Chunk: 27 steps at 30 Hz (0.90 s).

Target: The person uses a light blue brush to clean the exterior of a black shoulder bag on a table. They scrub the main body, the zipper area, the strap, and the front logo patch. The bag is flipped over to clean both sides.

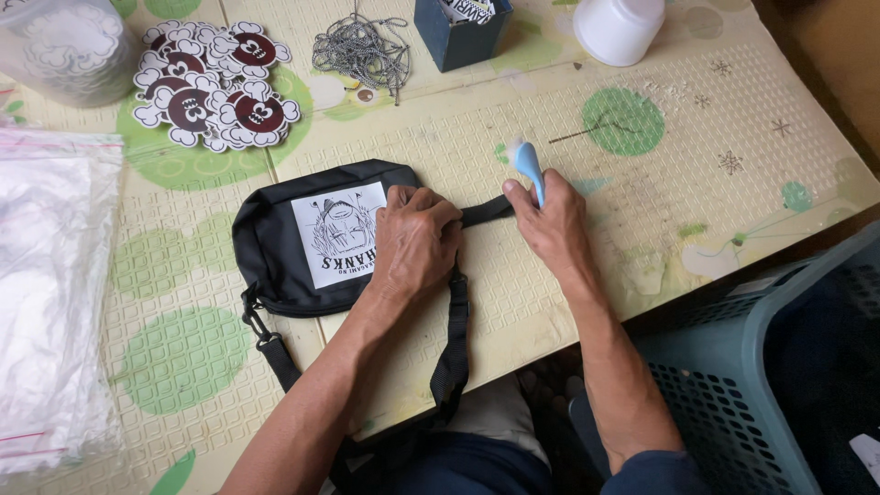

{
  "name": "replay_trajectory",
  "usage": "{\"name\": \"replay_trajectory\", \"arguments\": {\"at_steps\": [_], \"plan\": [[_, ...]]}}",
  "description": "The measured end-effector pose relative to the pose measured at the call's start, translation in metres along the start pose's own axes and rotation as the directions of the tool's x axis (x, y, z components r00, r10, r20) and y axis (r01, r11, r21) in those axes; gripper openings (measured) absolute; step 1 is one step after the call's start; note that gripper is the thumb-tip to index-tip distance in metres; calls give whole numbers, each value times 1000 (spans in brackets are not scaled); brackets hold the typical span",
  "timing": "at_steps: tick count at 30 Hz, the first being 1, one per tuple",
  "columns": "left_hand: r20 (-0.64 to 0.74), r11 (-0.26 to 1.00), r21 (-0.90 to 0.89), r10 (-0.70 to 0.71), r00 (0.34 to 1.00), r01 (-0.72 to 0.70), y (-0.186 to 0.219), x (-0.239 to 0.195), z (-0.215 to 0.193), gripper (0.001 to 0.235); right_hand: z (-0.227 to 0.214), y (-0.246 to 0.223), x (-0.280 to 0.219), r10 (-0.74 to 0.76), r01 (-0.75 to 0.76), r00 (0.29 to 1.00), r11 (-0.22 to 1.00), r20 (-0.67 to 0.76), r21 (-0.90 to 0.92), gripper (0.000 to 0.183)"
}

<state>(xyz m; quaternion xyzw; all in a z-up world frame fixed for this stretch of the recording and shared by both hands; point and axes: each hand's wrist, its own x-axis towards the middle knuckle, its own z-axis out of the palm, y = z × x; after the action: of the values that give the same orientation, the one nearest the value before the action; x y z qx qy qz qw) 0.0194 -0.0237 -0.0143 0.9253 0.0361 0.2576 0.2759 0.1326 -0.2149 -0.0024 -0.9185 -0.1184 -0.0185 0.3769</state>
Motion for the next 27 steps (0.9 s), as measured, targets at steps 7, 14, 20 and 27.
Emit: {"name": "replay_trajectory", "arguments": {"at_steps": [7,14,20,27], "plan": [[-34,997,-76,-15,999,13,-6,-2,4,14,2,2,-8,-50,51,999,993,-13,102,35],[-70,994,-98,45,997,-51,2,-6,-15,11,5,-1,-6,-93,101,990,992,-105,81,35],[-66,977,23,213,975,-212,7,-18,-32,10,9,-10,-12,-113,126,976,990,-183,60,37],[-14,952,44,305,952,-304,-3,-22,-34,18,6,-4,-17,-270,267,932,963,-240,-48,44]]}}
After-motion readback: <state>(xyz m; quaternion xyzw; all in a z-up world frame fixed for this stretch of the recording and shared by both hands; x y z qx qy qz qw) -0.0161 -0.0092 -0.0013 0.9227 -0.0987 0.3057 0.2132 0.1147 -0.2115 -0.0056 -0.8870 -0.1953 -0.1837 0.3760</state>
